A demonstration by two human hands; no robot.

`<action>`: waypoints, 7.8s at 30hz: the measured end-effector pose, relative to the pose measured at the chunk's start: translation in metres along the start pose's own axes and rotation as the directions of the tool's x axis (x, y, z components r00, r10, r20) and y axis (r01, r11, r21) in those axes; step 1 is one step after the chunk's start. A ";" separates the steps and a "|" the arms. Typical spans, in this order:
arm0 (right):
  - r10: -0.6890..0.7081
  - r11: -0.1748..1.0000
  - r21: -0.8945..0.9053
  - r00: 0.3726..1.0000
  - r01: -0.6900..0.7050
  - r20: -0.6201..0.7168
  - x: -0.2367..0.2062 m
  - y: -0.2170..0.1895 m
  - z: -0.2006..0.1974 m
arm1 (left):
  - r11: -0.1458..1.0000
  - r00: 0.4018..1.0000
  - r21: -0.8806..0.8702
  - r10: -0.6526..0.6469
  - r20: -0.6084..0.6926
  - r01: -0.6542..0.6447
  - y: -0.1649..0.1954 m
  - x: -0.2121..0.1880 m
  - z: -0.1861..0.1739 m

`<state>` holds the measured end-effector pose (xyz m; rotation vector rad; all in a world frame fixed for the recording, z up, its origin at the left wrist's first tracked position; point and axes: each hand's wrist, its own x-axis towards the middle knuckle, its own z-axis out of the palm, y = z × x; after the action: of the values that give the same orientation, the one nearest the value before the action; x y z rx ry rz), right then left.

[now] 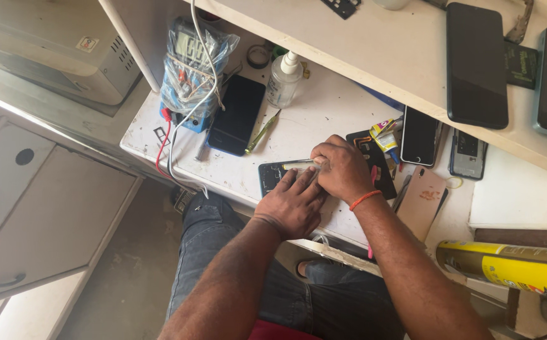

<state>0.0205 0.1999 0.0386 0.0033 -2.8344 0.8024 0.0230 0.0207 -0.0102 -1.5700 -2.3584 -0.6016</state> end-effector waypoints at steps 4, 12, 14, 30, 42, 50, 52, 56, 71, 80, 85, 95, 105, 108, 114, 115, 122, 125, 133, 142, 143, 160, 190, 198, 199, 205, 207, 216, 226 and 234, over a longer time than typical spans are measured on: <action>0.015 0.999 -0.028 1.000 -0.015 0.012 0.001 -0.004 -0.001 | 1.000 1.000 0.002 0.012 -0.009 -0.012 0.000 0.001 -0.001; -0.036 0.998 -0.046 0.999 0.038 0.031 0.009 -0.011 0.007 | 1.000 1.000 -0.023 0.001 0.002 -0.001 0.000 -0.001 -0.001; -0.024 0.999 -0.036 0.999 0.026 0.043 0.009 -0.011 0.007 | 0.999 1.000 -0.034 -0.001 0.006 0.002 -0.001 -0.002 0.003; 0.009 0.985 -0.175 0.998 0.001 0.058 0.012 -0.037 0.010 | 0.998 1.000 -0.056 -0.018 -0.006 0.018 -0.003 -0.007 0.011; 0.009 0.997 -0.074 0.998 -0.004 0.066 0.015 -0.039 0.022 | 0.999 1.000 -0.049 -0.006 -0.031 0.004 -0.003 -0.007 0.017; 0.013 0.999 -0.033 0.996 -0.010 0.086 0.018 -0.036 0.026 | 0.998 0.996 -0.060 0.002 -0.085 -0.007 -0.004 -0.006 0.013; 0.007 1.000 -0.020 0.996 -0.006 0.092 0.018 -0.035 0.027 | 0.998 0.997 -0.061 0.003 -0.073 -0.007 -0.004 -0.006 0.013; -0.030 0.999 0.036 0.998 0.028 0.061 0.017 -0.038 0.028 | 0.998 0.999 -0.052 -0.028 0.043 0.030 -0.004 -0.004 0.012; -0.022 0.983 -0.183 0.987 -0.007 -0.160 -0.005 -0.046 0.030 | 0.996 0.983 -0.052 -0.069 0.172 0.079 0.000 0.000 0.014; -0.048 0.988 -0.150 0.996 0.036 -0.076 0.002 -0.044 0.031 | 0.997 0.988 -0.034 -0.065 0.142 0.070 0.001 0.000 0.010; -0.064 0.991 -0.124 0.998 0.059 -0.030 0.007 -0.044 0.030 | 0.996 0.972 -0.041 -0.062 0.226 0.073 0.001 0.003 0.006; -0.042 0.985 -0.171 0.976 0.005 -0.214 -0.007 -0.048 0.034 | 0.999 0.967 -0.020 -0.029 0.255 0.036 0.001 -0.001 0.011; -0.099 0.982 -0.169 0.989 0.079 -0.110 0.001 -0.044 0.033 | 0.989 0.973 -0.100 -0.084 0.215 0.108 0.001 0.002 0.010; -0.108 0.982 -0.162 0.990 0.092 -0.092 0.000 -0.043 0.032 | 0.996 0.979 -0.050 -0.060 0.193 0.071 0.002 0.002 0.010; -0.068 0.990 -0.132 0.981 0.044 -0.182 -0.007 -0.046 0.033 | 0.994 0.986 -0.079 -0.061 0.154 0.074 -0.001 0.000 0.014; -0.037 0.992 -0.128 0.981 0.013 -0.190 -0.007 -0.046 0.033 | 0.993 0.988 -0.087 -0.066 0.142 0.079 0.000 -0.001 0.015; 0.010 0.976 -0.212 0.988 -0.044 -0.157 -0.003 -0.050 0.034 | 0.998 0.998 -0.051 -0.036 0.059 0.039 -0.002 -0.001 0.011; -0.006 0.978 -0.208 0.991 -0.023 -0.135 -0.001 -0.050 0.034 | 0.997 0.995 -0.058 -0.037 0.094 0.043 -0.001 -0.002 0.010; -0.023 0.988 -0.151 0.996 0.009 -0.089 0.006 -0.046 0.035 | 0.994 0.985 -0.064 -0.074 0.157 0.085 -0.002 0.002 0.014; -0.046 0.995 -0.096 0.997 0.040 -0.058 0.012 -0.039 0.037 | 0.999 1.000 0.027 -0.024 0.016 0.023 -0.002 -0.003 0.014; -0.047 0.996 -0.082 0.998 0.043 -0.048 0.013 -0.039 0.037 | 0.998 0.994 -0.020 -0.056 0.091 0.058 -0.002 -0.003 0.014; -0.042 0.982 -0.191 0.986 0.010 -0.164 0.001 -0.050 0.037 | 1.000 0.999 -0.004 -0.016 0.037 0.017 -0.002 -0.004 0.014; 0.413 0.902 0.312 0.808 -0.298 -0.421 -0.136 -0.048 0.005 | 0.322 0.678 -0.712 -0.677 0.287 0.624 0.056 0.026 -0.035; 0.478 0.807 0.458 0.868 -0.373 -0.135 -0.163 -0.032 0.003 | -0.232 0.555 -0.814 -0.630 0.543 0.533 0.040 0.000 -0.007; 0.485 0.814 0.429 0.865 -0.392 -0.129 -0.167 -0.028 0.003 | -0.294 0.534 -0.827 -0.650 0.541 0.479 0.036 -0.004 -0.008; 0.518 0.800 0.461 0.829 -0.383 -0.209 -0.172 -0.006 -0.001 | 0.029 0.463 -0.899 -0.864 0.197 0.437 -0.030 -0.022 -0.039; 0.569 0.713 0.571 0.811 -0.407 -0.132 -0.168 -0.004 0.001 | 0.176 0.473 -0.829 -0.874 0.116 0.530 -0.038 -0.023 -0.048; 0.626 0.498 0.653 0.758 -0.570 0.184 -0.151 -0.020 0.010 | 0.520 0.686 -0.603 -0.725 0.064 0.605 -0.046 -0.027 -0.080; 0.639 0.269 0.678 0.654 -0.684 0.406 -0.094 -0.036 0.005 | 0.650 0.742 -0.381 -0.647 0.178 0.658 -0.036 -0.025 -0.080; 0.545 0.305 0.637 0.678 -0.708 0.493 -0.055 -0.011 0.013 | 0.615 0.716 -0.405 -0.676 0.172 0.677 0.003 -0.037 -0.064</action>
<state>0.0728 0.1813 0.0233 -1.0347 -2.2368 2.3059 0.0389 -0.0387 0.0315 -0.6900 -2.9425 -1.3781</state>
